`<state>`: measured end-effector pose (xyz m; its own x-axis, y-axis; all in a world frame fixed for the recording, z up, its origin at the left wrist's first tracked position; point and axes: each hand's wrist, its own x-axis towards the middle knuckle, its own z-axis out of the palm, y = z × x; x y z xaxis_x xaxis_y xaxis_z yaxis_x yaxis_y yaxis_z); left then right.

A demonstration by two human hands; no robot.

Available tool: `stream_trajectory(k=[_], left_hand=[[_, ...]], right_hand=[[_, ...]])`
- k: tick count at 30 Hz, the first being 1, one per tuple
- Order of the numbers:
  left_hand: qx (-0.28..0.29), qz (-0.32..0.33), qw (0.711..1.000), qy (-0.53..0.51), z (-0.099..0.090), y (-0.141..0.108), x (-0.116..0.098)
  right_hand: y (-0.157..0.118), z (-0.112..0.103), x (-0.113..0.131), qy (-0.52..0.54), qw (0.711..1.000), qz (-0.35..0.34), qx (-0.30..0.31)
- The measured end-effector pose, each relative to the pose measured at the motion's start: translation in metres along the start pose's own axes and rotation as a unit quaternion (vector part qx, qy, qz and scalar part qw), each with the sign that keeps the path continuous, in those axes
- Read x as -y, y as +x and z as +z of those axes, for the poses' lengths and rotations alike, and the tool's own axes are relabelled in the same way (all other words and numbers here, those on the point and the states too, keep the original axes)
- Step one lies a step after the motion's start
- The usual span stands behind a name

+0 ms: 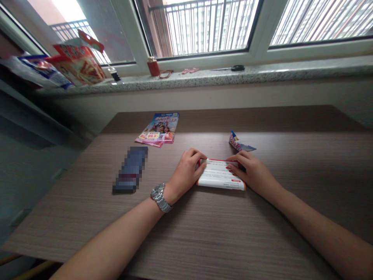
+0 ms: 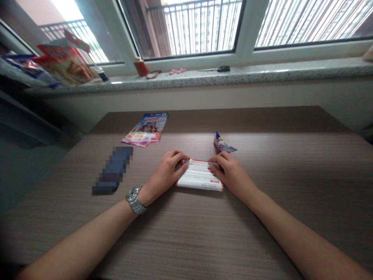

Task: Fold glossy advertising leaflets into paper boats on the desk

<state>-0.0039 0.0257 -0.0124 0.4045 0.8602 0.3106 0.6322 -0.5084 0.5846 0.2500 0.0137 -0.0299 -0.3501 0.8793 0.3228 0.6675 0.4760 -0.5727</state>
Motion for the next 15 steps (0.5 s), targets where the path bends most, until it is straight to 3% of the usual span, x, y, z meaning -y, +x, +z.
stream_trajectory(k=[15], left_hand=[[0.007, -0.004, 1.0, -0.006, -0.0019, 0.0, 0.0015]], right_hand=[[0.0008, -0.0008, 0.0003, -0.017, 0.999, -0.02, -0.021]])
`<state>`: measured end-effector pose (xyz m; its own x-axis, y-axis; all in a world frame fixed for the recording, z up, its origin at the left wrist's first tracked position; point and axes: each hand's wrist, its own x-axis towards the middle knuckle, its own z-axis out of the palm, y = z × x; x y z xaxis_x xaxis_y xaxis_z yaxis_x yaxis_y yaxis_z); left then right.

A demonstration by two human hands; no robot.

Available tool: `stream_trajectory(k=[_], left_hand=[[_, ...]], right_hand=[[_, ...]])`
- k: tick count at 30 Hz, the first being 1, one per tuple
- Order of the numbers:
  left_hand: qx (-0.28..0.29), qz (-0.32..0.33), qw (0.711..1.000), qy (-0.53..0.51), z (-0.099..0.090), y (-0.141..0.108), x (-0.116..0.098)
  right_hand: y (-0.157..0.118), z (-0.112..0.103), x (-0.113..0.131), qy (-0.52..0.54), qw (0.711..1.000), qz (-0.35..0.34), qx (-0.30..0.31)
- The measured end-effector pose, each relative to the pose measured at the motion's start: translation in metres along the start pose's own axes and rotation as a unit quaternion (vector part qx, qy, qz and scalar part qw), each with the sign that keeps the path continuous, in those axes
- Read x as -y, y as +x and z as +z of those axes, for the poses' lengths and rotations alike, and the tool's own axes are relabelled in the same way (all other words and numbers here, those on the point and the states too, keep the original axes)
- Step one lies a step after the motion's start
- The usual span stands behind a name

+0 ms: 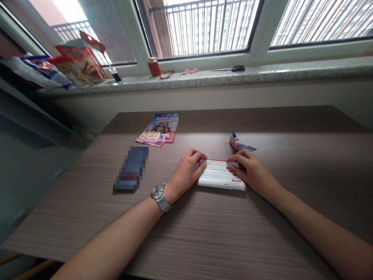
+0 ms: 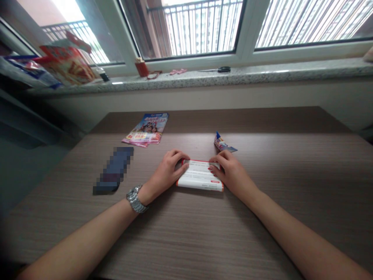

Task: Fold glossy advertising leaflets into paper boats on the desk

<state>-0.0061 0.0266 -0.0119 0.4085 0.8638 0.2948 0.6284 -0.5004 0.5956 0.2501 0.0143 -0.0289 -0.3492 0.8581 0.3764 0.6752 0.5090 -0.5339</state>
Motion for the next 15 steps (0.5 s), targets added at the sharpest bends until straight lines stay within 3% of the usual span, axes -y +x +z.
stream_trajectory(k=[15], left_hand=[[0.001, 0.001, 1.0, -0.002, -0.0002, 0.0003, 0.0015]], right_hand=[[0.0004, -0.0038, 0.0044, 0.001, 1.0, 0.017, -0.006]])
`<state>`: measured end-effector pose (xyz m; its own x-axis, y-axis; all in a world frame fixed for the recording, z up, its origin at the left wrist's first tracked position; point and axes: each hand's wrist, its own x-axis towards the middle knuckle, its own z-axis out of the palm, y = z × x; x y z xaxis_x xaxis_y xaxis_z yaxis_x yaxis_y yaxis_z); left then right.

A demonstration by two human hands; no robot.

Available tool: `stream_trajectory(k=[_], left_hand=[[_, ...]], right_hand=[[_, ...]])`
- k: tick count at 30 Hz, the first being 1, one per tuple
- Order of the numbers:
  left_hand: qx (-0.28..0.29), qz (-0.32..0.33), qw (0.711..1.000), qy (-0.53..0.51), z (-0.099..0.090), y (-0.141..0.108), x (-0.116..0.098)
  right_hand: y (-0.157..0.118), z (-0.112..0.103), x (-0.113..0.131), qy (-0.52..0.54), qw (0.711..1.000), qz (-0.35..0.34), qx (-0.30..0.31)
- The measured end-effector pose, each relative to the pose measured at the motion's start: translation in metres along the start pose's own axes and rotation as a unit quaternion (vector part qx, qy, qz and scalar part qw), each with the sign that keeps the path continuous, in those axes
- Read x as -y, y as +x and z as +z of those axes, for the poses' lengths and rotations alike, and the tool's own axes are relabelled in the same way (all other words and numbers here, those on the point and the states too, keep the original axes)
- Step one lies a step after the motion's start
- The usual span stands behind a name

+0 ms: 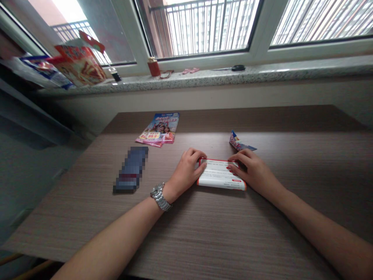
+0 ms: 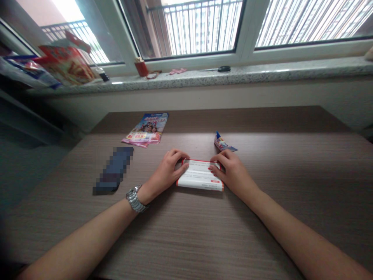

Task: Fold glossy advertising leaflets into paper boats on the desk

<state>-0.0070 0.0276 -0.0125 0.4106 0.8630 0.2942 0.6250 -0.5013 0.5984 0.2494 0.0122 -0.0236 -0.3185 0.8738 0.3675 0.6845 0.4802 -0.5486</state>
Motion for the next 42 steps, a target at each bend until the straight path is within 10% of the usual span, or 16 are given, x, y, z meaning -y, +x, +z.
stream_trajectory(k=[42], left_hand=[[0.01, 0.02, 0.999, -0.026, -0.005, 0.001, -0.005]], right_hand=[[0.002, 0.004, -0.011, -0.044, 0.995, -0.08, 0.03]])
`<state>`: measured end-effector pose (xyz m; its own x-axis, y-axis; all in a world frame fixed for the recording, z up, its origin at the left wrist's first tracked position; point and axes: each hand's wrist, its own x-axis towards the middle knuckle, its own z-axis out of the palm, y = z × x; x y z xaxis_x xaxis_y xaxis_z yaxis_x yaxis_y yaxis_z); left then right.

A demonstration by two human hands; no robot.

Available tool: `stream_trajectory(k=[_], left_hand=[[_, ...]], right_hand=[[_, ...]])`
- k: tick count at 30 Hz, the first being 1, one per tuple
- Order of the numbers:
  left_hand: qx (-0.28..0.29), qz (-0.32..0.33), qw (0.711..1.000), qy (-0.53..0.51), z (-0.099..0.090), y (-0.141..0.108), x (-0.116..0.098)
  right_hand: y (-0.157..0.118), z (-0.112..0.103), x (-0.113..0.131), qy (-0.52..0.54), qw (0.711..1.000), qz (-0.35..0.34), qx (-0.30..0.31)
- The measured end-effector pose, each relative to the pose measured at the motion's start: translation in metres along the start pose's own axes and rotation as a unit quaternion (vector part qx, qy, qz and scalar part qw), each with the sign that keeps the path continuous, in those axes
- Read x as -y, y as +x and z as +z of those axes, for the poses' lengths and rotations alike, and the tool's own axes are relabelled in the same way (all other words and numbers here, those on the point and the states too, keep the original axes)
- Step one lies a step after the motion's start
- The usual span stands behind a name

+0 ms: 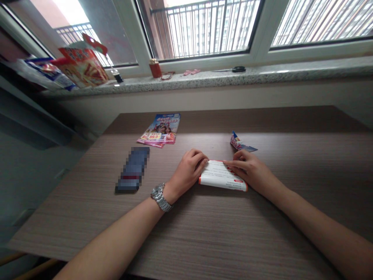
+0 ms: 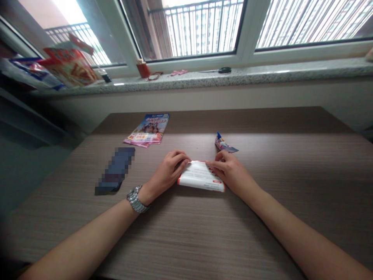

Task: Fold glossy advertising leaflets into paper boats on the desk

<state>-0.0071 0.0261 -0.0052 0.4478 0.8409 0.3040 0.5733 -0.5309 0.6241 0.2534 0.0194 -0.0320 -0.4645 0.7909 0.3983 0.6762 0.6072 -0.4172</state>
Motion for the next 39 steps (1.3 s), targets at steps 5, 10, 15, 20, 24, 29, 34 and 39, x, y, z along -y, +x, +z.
stream_trajectory(k=[5, 10, 15, 20, 24, 29, 34, 39], left_hand=[[0.032, 0.083, 0.996, -0.013, -0.011, -0.004, -0.013], [0.114, 0.14, 0.983, 0.031, -0.02, -0.01, -0.025], [0.175, 0.197, 0.96, 0.098, -0.015, -0.012, -0.028], [0.182, 0.218, 0.95, 0.129, -0.009, -0.014, -0.025], [0.182, 0.213, 0.949, 0.142, -0.009, -0.017, -0.026], [0.185, 0.214, 0.947, 0.154, -0.009, -0.017, -0.028], [0.162, 0.189, 0.957, 0.148, -0.006, -0.017, -0.026], [0.145, 0.174, 0.965, 0.129, -0.004, -0.019, -0.024]], right_hand=[[0.001, -0.002, 0.001, 0.006, 1.0, -0.001, 0.004], [0.001, -0.001, 0.001, 0.012, 1.0, 0.0, -0.004], [-0.001, 0.001, -0.001, 0.017, 1.0, -0.003, -0.011], [-0.002, 0.001, -0.004, 0.009, 1.0, -0.019, -0.009], [-0.002, 0.0, -0.005, 0.001, 1.0, -0.025, -0.006], [-0.003, 0.002, -0.006, 0.008, 1.0, -0.022, -0.009], [-0.003, 0.002, -0.006, 0.01, 1.0, -0.02, -0.005], [-0.003, 0.004, -0.008, 0.017, 1.0, -0.025, -0.007]])
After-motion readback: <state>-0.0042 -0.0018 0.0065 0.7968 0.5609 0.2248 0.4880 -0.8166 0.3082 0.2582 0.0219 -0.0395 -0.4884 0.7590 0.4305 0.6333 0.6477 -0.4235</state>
